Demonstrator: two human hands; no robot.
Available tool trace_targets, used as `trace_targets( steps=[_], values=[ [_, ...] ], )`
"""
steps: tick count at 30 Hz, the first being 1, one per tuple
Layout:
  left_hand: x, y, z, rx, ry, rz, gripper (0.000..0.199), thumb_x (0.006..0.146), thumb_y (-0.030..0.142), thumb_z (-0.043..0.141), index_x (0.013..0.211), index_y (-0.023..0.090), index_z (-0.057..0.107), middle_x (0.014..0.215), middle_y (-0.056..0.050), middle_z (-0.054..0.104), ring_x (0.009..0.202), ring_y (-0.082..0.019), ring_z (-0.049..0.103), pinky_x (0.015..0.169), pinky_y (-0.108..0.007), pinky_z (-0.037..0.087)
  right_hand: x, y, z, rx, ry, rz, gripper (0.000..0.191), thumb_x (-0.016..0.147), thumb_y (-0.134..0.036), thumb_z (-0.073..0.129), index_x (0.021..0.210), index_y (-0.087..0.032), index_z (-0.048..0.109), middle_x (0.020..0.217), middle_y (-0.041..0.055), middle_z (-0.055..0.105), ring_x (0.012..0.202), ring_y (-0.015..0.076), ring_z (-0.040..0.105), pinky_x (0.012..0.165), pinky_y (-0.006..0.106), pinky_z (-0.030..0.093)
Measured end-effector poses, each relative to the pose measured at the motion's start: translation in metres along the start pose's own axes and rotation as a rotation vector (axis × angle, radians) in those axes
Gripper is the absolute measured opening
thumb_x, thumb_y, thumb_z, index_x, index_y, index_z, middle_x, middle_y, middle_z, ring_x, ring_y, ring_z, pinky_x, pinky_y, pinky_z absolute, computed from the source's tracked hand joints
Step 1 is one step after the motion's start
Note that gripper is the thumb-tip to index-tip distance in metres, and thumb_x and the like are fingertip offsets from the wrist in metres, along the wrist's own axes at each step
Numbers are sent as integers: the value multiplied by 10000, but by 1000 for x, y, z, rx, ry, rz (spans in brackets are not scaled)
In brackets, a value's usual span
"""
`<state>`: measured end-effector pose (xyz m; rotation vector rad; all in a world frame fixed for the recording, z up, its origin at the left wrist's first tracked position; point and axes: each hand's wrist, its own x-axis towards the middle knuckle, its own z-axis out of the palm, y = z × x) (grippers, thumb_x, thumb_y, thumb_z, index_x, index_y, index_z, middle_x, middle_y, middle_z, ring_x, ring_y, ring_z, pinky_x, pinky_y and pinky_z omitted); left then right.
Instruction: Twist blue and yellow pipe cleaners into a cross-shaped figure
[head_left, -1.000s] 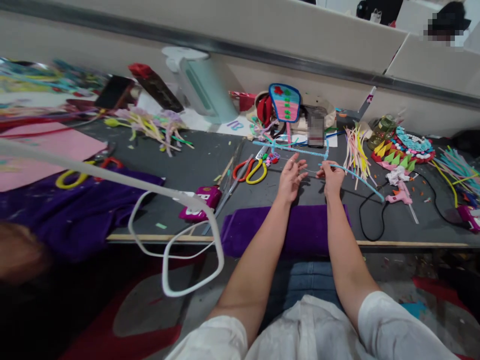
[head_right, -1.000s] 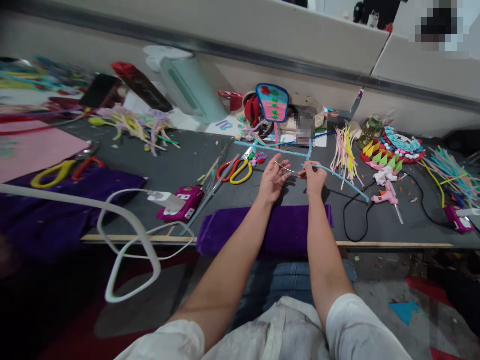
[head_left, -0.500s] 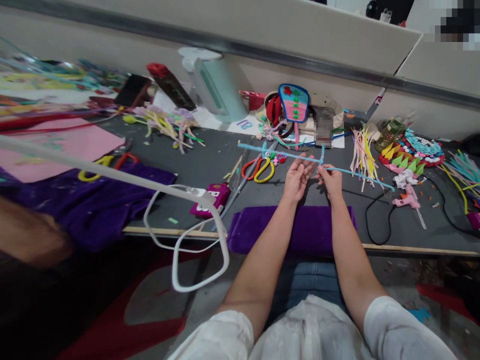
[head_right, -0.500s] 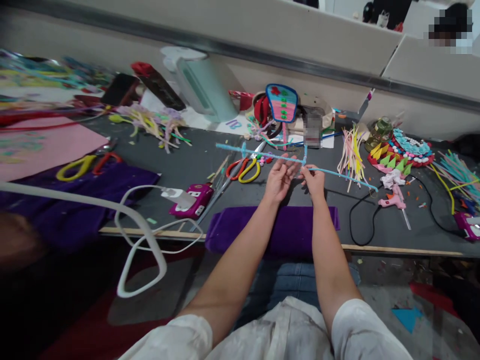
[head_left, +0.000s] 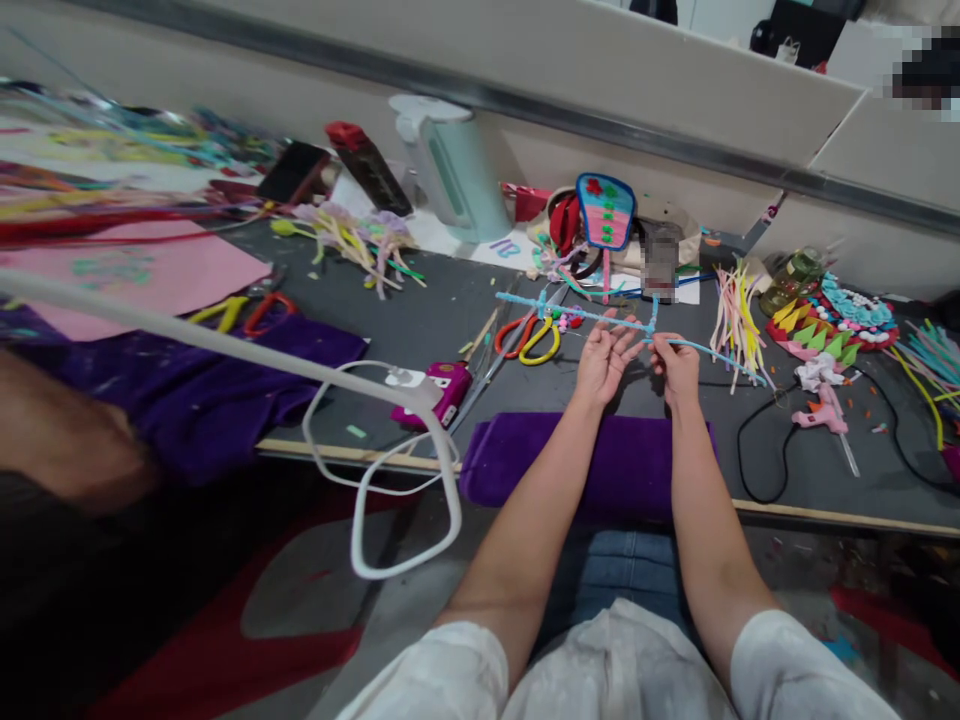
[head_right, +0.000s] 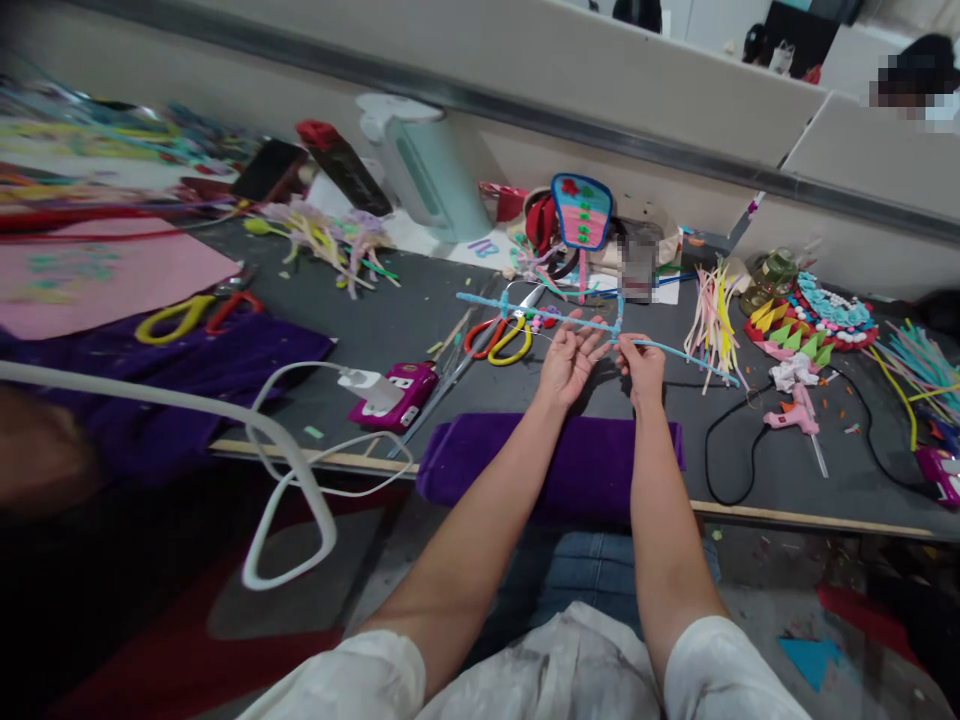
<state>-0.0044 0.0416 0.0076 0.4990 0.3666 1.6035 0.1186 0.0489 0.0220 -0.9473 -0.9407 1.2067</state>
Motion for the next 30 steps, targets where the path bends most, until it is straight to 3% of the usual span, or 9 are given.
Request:
trace_targets(
  steps=[5, 12, 19, 25, 30],
  values=[
    [-1, 3, 4, 27, 42, -41, 331, 881, 277, 582, 1208, 255, 541, 1256, -103, 607, 1177, -217, 572, 969, -420, 470, 0, 5, 1, -93, 48, -77, 278, 668, -377, 707, 831, -160, 649, 656, -29, 623, 507, 66, 540, 381, 149, 356],
    [0, 0, -1, 22, -36, -27, 314, 875, 270, 591, 1184, 221, 566, 1259, -109, 607, 1174, -221, 572, 978, -418, 465, 0, 11, 3, -151, 55, -104, 283, 681, -410, 693, 771, -143, 665, 589, -34, 596, 497, 74, 520, 385, 159, 326],
    [-2, 1, -1, 57, -10, -84, 333, 817, 276, 666, 1134, 198, 603, 1156, -108, 657, 1137, -232, 597, 976, -400, 470, 0, 12, 2, -173, 105, -160, 272, 695, -405, 682, 757, -141, 660, 563, -47, 566, 479, 68, 462, 418, 174, 342],
    [-3, 1, -1, 74, -13, -69, 360, 804, 277, 670, 1148, 195, 608, 1094, -96, 679, 1123, -241, 604, 977, -412, 460, -2, 3, 3, -146, 191, -225, 232, 695, -378, 674, 732, -155, 625, 589, -42, 576, 505, 74, 501, 432, 173, 374],
    [-11, 7, 3, 178, -188, -59, 635, 688, 116, 708, 1284, 249, 534, 1241, -91, 622, 1189, -273, 558, 996, -441, 434, -3, -11, 0, 70, 220, -142, 227, 654, -348, 694, 745, -167, 591, 574, -45, 593, 463, 65, 505, 379, 155, 340]
  ],
)
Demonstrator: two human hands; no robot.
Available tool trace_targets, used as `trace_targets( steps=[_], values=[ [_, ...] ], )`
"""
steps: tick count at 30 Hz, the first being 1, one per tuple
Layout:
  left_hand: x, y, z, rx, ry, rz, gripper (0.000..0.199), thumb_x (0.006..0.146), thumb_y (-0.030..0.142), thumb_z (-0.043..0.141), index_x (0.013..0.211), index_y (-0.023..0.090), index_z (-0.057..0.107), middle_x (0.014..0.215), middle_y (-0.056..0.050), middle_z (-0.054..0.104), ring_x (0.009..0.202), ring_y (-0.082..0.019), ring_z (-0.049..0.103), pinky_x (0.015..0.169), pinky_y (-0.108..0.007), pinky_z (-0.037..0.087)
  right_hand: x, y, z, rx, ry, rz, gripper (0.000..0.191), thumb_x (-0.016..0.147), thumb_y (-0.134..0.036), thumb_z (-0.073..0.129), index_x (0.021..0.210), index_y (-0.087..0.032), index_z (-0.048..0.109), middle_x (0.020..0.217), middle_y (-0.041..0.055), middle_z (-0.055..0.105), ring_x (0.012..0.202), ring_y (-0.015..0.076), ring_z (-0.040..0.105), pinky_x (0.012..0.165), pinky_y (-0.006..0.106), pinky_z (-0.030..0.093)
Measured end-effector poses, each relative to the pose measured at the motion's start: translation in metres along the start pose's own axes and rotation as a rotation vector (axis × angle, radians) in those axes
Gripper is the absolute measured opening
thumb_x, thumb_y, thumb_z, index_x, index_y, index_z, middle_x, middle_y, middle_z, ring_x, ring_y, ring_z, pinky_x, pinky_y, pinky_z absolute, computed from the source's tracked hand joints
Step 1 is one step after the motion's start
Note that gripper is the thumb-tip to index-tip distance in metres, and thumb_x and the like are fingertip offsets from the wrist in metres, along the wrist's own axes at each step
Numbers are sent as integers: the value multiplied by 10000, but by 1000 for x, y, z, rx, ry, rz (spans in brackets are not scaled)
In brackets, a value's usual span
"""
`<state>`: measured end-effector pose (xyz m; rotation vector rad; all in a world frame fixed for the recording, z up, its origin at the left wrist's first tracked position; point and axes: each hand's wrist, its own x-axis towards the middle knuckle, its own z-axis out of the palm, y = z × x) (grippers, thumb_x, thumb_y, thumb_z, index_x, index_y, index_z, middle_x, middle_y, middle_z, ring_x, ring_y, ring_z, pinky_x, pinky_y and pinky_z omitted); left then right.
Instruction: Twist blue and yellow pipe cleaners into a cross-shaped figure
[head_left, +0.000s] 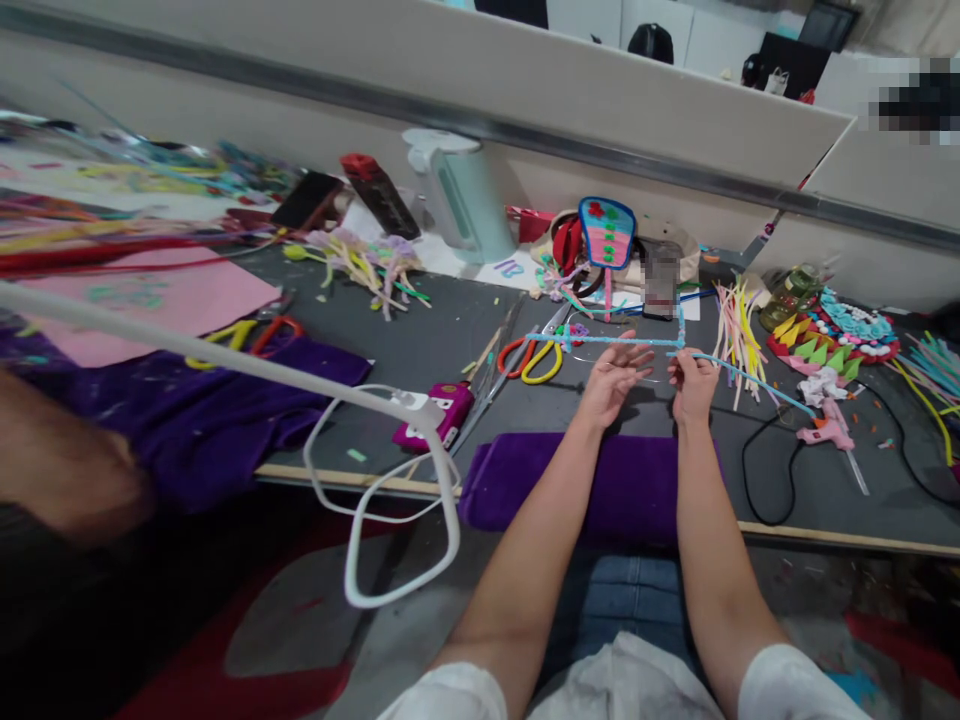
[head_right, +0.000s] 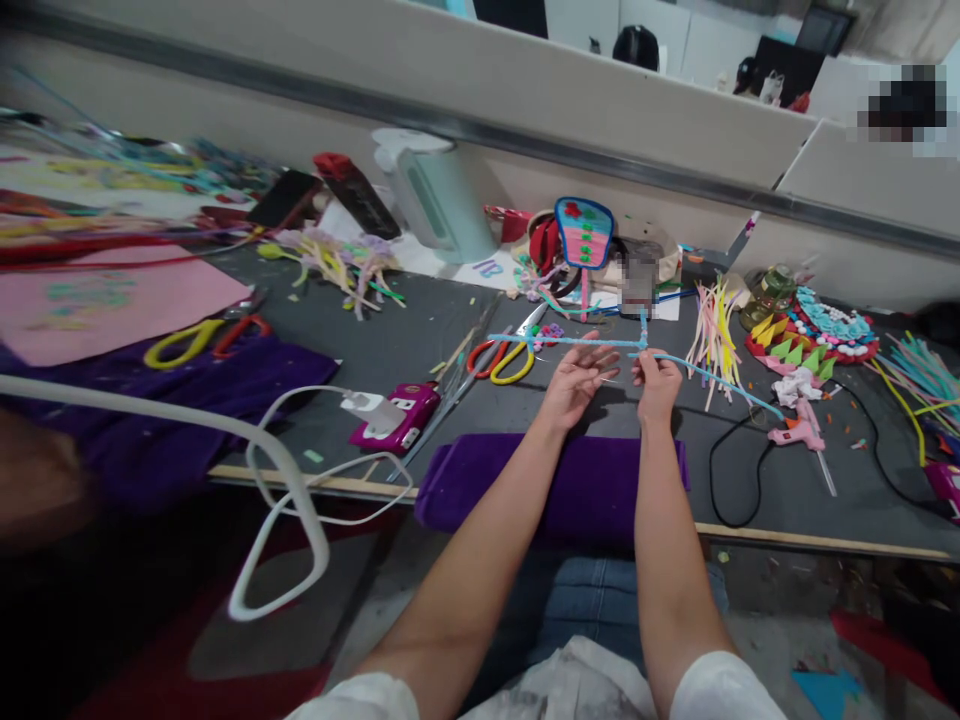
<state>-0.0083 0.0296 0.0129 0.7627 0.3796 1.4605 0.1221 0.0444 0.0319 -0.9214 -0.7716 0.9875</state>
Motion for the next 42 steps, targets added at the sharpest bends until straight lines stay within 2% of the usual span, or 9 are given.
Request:
trace_targets(
  steps=[8, 16, 19, 24, 28, 31, 36, 40, 42],
  values=[
    [-12, 15, 10, 146, -339, -214, 900, 638, 133, 761, 1427, 322, 371, 1433, -135, 449, 1188, -331, 551, 951, -451, 467, 4, -16, -11, 278, -229, 191, 252, 671, -323, 680, 660, -193, 465, 532, -86, 496, 372, 19, 381, 315, 134, 210],
    [-3, 5, 1, 173, -127, -91, 625, 813, 396, 648, 1384, 237, 448, 1307, -179, 561, 876, -213, 688, 805, -347, 532, 4, -21, -9, 290, -233, 231, 250, 681, -310, 669, 639, -195, 451, 502, -90, 456, 360, 17, 350, 321, 140, 197],
    [-8, 9, 3, 154, -129, -86, 661, 768, 416, 693, 1360, 216, 475, 1278, -183, 582, 860, -197, 686, 793, -312, 529, 4, -22, -10, 341, -301, 292, 256, 670, -295, 676, 607, -183, 455, 494, -90, 445, 352, 2, 310, 315, 127, 172],
    [-14, 12, 9, 165, -193, -208, 570, 695, 239, 759, 1237, 179, 595, 1221, -163, 622, 800, -182, 683, 737, -295, 532, 6, -24, -16, 309, -410, 402, 248, 687, -298, 680, 609, -175, 479, 463, -99, 423, 322, -6, 228, 294, 127, 126],
    [-11, 10, 7, 137, -161, -212, 426, 747, 336, 709, 1118, 132, 662, 1104, -159, 672, 761, -186, 679, 693, -303, 542, 6, -26, -18, 260, -418, 385, 290, 682, -322, 696, 595, -181, 458, 450, -102, 420, 316, -5, 214, 292, 130, 125],
    [-9, 10, 6, 137, -120, -173, 443, 763, 462, 669, 1034, 113, 685, 946, -134, 703, 647, -148, 652, 616, -267, 532, 6, -25, -15, 202, -357, 342, 307, 673, -347, 719, 606, -183, 468, 440, -99, 446, 310, 0, 249, 293, 131, 147],
    [-10, 7, 10, 184, -60, -175, 362, 688, 303, 756, 993, 123, 677, 715, -41, 671, 574, -102, 606, 523, -189, 482, 6, -16, -10, 14, -127, 194, 274, 648, -361, 748, 730, -171, 570, 458, -92, 511, 308, 9, 341, 294, 125, 188],
    [-8, 4, 9, 92, -15, -175, 334, 701, 262, 724, 1001, 130, 663, 764, -52, 688, 598, -116, 626, 574, -230, 521, 5, -13, -8, -31, -86, 203, 281, 641, -370, 747, 728, -165, 576, 454, -91, 516, 303, 11, 358, 284, 125, 185],
    [-6, 3, 7, 28, 1, -104, 364, 669, 191, 723, 1025, 149, 660, 903, -72, 705, 741, -141, 660, 677, -257, 543, 4, -13, -6, -14, -82, 244, 280, 646, -376, 739, 716, -168, 566, 463, -86, 527, 316, 22, 402, 280, 127, 199]
  ],
)
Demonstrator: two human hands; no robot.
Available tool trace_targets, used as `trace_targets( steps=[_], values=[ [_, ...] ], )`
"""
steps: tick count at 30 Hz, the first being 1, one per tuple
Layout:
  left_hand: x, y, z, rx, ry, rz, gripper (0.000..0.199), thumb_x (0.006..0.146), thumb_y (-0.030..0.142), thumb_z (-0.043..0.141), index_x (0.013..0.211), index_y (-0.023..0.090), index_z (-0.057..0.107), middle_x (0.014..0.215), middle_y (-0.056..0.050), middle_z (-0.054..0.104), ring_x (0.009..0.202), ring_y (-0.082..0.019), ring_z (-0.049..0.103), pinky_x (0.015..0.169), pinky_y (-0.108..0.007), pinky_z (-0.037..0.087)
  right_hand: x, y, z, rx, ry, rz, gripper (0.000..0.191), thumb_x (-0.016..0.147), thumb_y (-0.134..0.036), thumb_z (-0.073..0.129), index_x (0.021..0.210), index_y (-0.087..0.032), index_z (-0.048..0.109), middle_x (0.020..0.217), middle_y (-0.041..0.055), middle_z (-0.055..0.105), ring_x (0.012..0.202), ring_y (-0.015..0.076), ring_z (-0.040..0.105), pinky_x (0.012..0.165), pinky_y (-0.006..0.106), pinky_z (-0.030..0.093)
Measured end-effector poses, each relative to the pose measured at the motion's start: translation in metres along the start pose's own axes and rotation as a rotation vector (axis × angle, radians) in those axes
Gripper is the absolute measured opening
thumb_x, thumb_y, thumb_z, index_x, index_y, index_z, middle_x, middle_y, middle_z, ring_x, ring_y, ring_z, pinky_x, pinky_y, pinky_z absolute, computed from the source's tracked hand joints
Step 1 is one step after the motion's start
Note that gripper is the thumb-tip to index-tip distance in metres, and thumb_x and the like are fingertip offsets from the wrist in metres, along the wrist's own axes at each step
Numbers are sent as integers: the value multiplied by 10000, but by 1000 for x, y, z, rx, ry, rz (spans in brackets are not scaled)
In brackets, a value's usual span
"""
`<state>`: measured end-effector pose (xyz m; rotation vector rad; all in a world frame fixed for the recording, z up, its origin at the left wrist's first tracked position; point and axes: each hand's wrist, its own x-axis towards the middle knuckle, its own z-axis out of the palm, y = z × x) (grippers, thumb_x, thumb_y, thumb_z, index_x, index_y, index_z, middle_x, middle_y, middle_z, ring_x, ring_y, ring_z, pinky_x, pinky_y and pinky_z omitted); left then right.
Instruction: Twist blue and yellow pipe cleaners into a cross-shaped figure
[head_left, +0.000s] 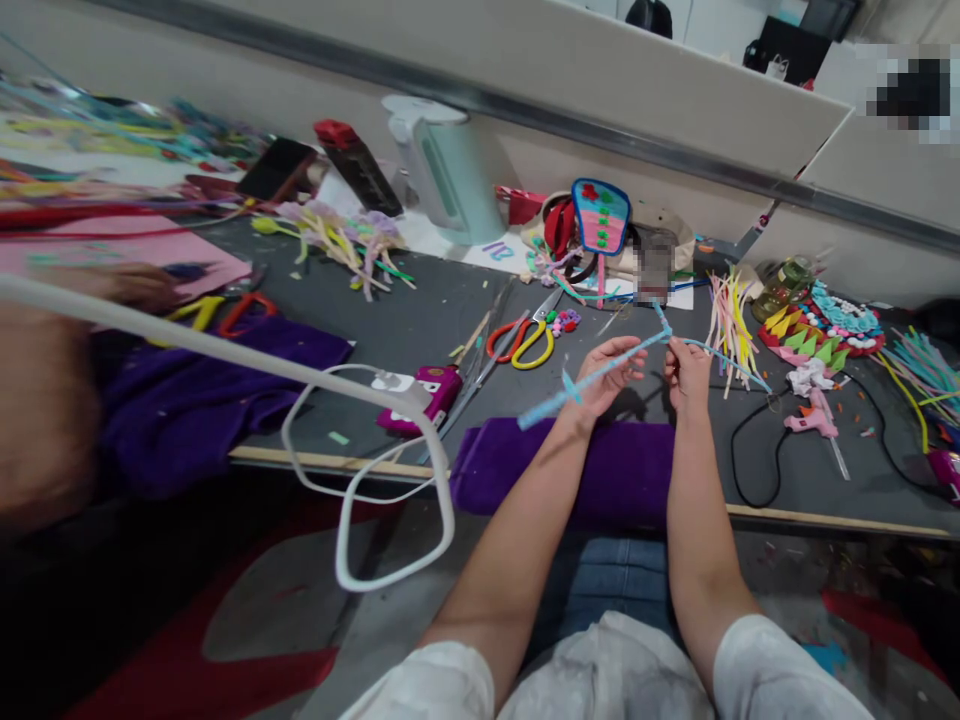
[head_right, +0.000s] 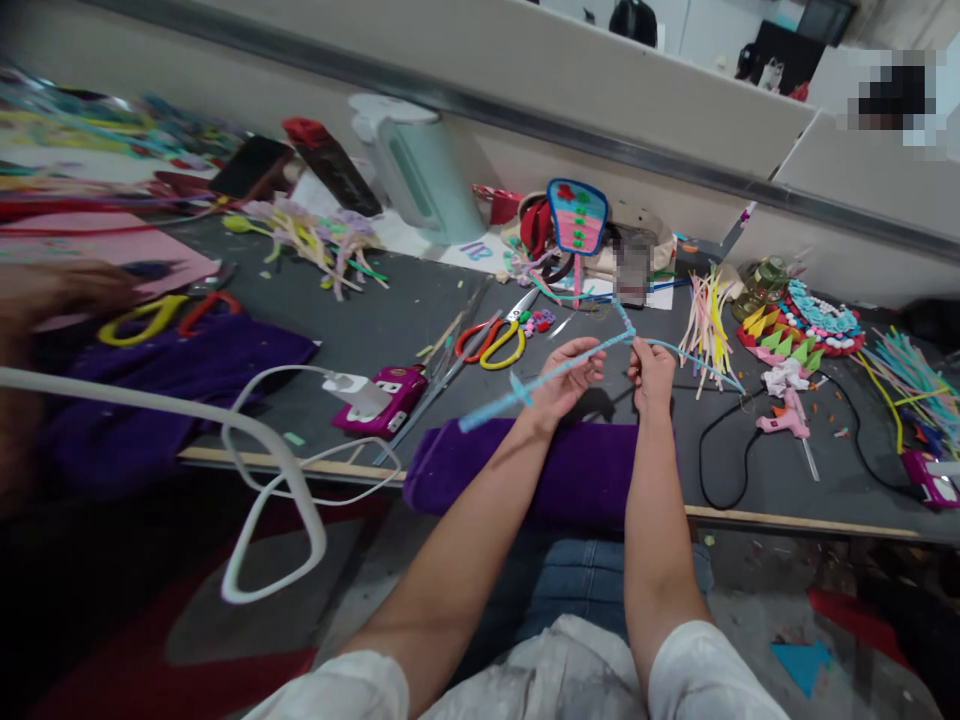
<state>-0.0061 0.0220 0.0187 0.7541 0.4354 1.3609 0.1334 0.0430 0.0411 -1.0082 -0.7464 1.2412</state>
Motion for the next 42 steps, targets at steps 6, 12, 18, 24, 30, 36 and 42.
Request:
trace_targets(
  steps=[6, 12, 18, 24, 30, 36, 42],
  values=[
    [3, -1, 3, 14, 2, 159, 611, 634, 101, 723, 1214, 238, 585, 1290, -90, 573, 1207, -226, 519, 973, -374, 460, -4, 8, 10, 82, 8, 21, 285, 655, -383, 725, 685, -173, 533, 536, -50, 598, 421, 59, 545, 316, 136, 313],
    [5, -8, 9, 58, -14, 124, 716, 671, 193, 758, 1326, 276, 482, 1365, -97, 503, 1244, -212, 493, 986, -320, 431, -6, 20, 21, 24, 95, -36, 240, 679, -363, 689, 718, -172, 550, 570, -32, 631, 435, 74, 558, 333, 154, 344],
    [9, -5, 1, -22, 49, 73, 409, 841, 373, 597, 1218, 222, 549, 1286, -119, 587, 1014, -191, 636, 803, -298, 522, -9, 23, 22, -128, -66, -55, 218, 668, -348, 683, 728, -151, 609, 583, -17, 644, 434, 72, 555, 345, 149, 357],
    [10, 4, -7, -81, 91, 52, 359, 837, 262, 540, 1186, 180, 528, 1116, -133, 672, 1075, -257, 629, 889, -443, 504, 3, 18, 5, -156, 52, -40, 185, 667, -312, 672, 713, -150, 597, 541, -36, 610, 422, 49, 508, 317, 118, 273],
    [13, 6, -17, -35, 147, -15, 474, 748, 155, 510, 1221, 166, 506, 1048, -125, 695, 976, -257, 674, 758, -391, 560, 10, 15, -5, -112, 122, -142, 159, 680, -289, 649, 771, -172, 593, 589, -45, 615, 443, 45, 488, 332, 114, 289],
    [14, 5, -21, 36, 155, -104, 507, 707, 164, 517, 1213, 132, 508, 907, -132, 720, 840, -267, 707, 558, -290, 555, 9, 13, -3, -152, 71, -217, 216, 713, -368, 644, 822, -182, 633, 646, -38, 610, 474, 44, 482, 342, 121, 300],
    [14, 3, -19, 80, 154, -94, 533, 739, 193, 509, 1266, 133, 461, 816, -101, 725, 715, -244, 711, 535, -290, 548, 5, 11, -3, -116, -74, -169, 265, 667, -398, 715, 772, -176, 617, 599, -50, 596, 418, 34, 445, 319, 135, 278]
  ],
)
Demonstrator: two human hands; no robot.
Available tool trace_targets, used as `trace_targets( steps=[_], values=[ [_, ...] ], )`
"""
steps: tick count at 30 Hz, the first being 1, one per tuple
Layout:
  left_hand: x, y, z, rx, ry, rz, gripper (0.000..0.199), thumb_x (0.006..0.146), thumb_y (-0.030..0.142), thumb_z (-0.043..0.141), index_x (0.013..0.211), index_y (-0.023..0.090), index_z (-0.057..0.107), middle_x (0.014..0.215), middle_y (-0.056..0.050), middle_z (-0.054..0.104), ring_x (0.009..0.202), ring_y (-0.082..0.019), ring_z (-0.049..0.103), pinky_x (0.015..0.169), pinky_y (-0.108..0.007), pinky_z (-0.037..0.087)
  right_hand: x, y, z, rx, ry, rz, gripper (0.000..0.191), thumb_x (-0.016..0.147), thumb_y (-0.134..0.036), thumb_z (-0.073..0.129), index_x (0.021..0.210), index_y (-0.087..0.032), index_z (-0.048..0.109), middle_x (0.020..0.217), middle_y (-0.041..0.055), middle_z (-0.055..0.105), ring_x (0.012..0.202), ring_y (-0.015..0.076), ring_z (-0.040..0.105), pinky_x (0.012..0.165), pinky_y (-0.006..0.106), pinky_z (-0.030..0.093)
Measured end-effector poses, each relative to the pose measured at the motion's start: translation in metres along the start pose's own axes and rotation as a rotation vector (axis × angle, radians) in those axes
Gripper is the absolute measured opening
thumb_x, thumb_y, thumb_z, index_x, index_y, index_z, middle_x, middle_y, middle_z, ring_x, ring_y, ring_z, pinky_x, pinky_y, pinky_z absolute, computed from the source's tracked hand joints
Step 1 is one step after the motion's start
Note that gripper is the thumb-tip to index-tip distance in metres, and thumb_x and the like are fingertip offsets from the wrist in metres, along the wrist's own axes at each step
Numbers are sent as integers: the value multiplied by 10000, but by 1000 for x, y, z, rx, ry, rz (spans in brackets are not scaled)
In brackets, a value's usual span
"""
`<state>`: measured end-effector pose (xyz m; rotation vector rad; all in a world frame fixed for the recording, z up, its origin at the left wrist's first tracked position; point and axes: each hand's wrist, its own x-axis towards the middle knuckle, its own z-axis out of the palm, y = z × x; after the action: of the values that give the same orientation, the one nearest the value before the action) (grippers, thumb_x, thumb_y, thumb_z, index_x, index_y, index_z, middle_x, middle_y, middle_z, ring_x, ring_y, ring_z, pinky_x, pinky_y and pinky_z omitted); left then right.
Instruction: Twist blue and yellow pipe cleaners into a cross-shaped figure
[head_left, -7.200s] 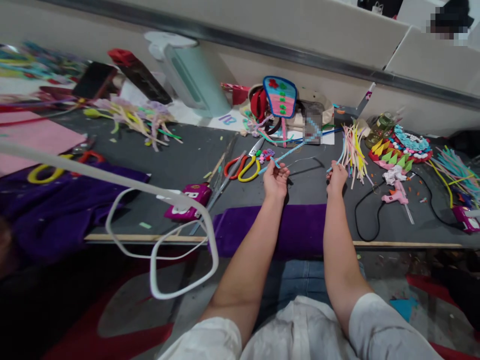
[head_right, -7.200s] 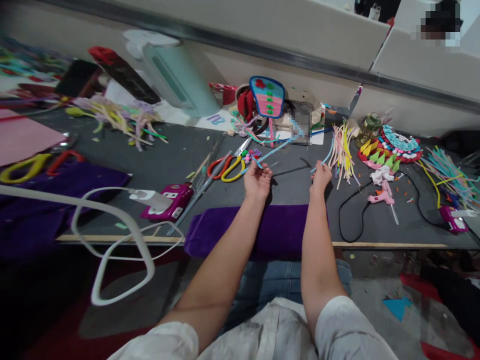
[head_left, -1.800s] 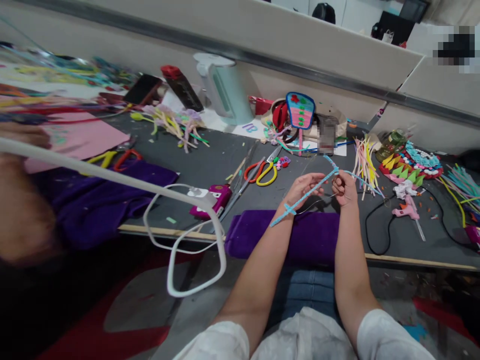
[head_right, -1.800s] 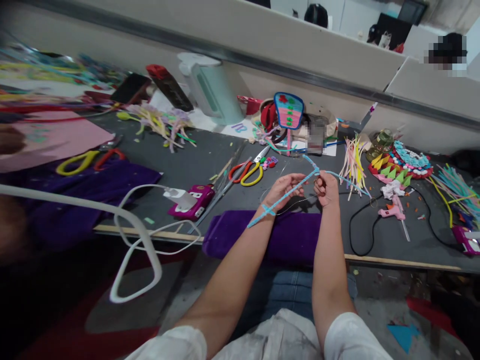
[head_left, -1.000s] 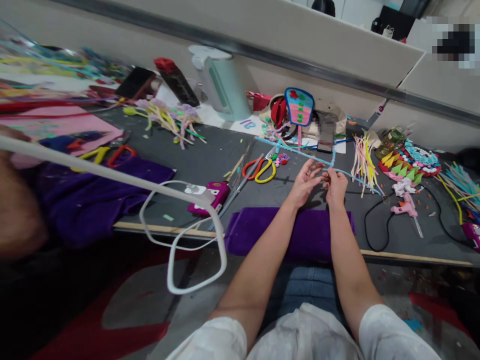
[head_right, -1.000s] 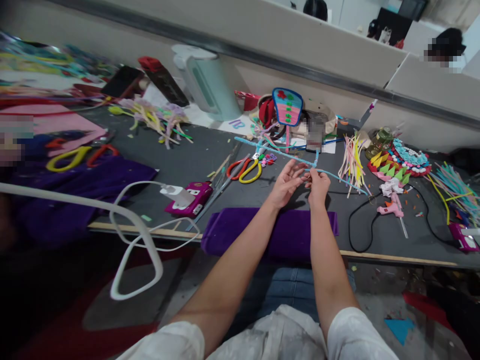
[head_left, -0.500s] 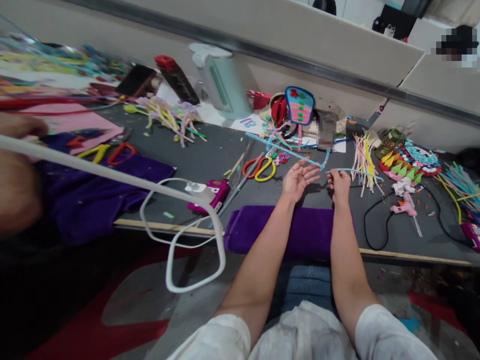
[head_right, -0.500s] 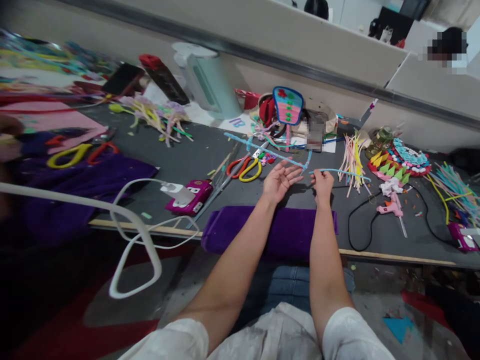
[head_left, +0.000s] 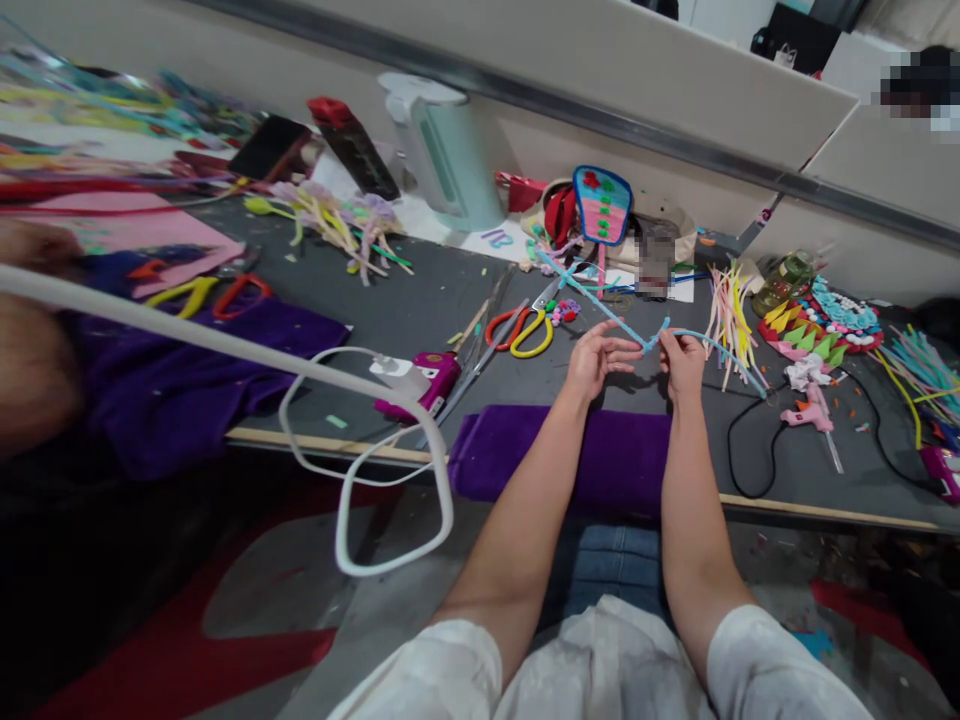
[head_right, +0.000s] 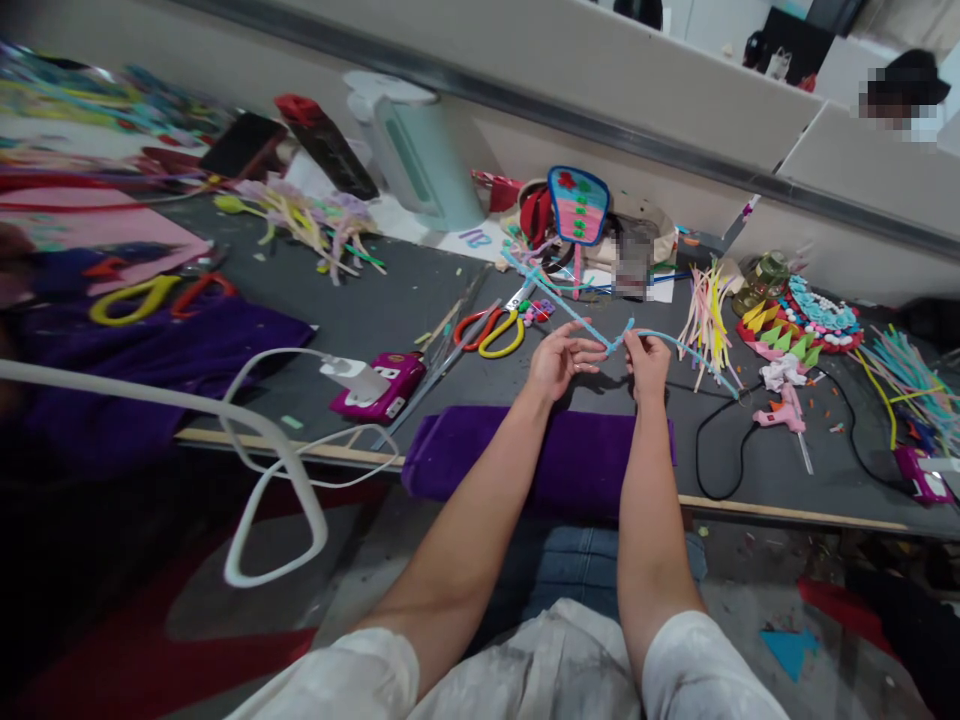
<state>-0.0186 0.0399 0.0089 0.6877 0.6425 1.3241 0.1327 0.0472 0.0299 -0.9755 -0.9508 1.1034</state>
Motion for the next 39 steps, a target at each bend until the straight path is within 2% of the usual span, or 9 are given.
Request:
trace_targets(
  steps=[3, 8, 12, 16, 27, 31, 34, 37, 39],
  values=[
    [1, 1, -1, -47, -7, -8, 494, 822, 313, 515, 1287, 167, 432, 844, -100, 724, 723, -237, 710, 565, -300, 552, 0, 1, 1, 23, -2, -19, 263, 662, -388, 723, 750, -169, 605, 562, -57, 575, 410, 39, 453, 317, 140, 297],
    [-1, 4, 2, -130, -36, -17, 492, 862, 473, 502, 1249, 174, 463, 934, -126, 716, 895, -252, 693, 656, -316, 560, -1, 4, 9, 49, 107, -14, 288, 660, -405, 710, 760, -173, 572, 591, -54, 581, 467, 58, 526, 375, 151, 402],
    [-6, 4, 9, -107, -69, 70, 459, 797, 355, 634, 1207, 173, 533, 1161, -140, 658, 1081, -251, 627, 810, -342, 544, -3, 5, 14, 45, 161, -32, 276, 682, -405, 689, 767, -182, 548, 615, -59, 575, 477, 61, 538, 392, 162, 424],
    [-7, -1, 12, -54, -106, 118, 506, 706, 229, 736, 1188, 175, 591, 1314, -139, 568, 1116, -249, 607, 910, -360, 505, -4, 5, 17, 60, 166, -50, 256, 683, -390, 688, 721, -190, 533, 581, -76, 538, 456, 50, 505, 376, 155, 408],
    [0, -9, 8, -83, -1, 105, 403, 738, 231, 714, 1123, 141, 635, 1222, -152, 629, 969, -211, 671, 870, -347, 522, -7, 8, 20, 89, 116, -99, 220, 693, -333, 684, 725, -199, 512, 544, -89, 519, 426, 50, 471, 380, 158, 411],
    [0, -8, 6, -58, 40, 127, 403, 722, 233, 721, 1107, 143, 639, 1200, -138, 644, 921, -183, 674, 832, -311, 533, -3, 12, 16, 31, 82, -40, 262, 689, -388, 692, 768, -188, 543, 587, -68, 550, 465, 59, 517, 400, 161, 422],
    [2, -8, 5, -27, 88, 156, 404, 717, 240, 721, 1100, 144, 638, 1187, -132, 651, 892, -164, 673, 824, -304, 531, 3, 14, 8, -64, 150, -20, 306, 699, -442, 675, 796, -175, 562, 619, -46, 570, 483, 70, 524, 386, 167, 389],
    [3, -9, 4, 7, 119, 181, 402, 713, 254, 722, 1092, 148, 637, 1164, -124, 661, 878, -156, 670, 811, -302, 529, 6, 11, 1, -178, 222, -132, 292, 751, -457, 629, 803, -176, 574, 651, -30, 577, 509, 74, 506, 410, 173, 367],
    [3, -9, 5, 40, 119, 191, 397, 712, 271, 720, 1081, 148, 638, 1141, -121, 670, 870, -156, 668, 787, -291, 530, 3, 6, 1, -259, 170, -245, 266, 801, -448, 584, 827, -184, 591, 698, -13, 589, 559, 86, 520, 477, 190, 405]
  ],
)
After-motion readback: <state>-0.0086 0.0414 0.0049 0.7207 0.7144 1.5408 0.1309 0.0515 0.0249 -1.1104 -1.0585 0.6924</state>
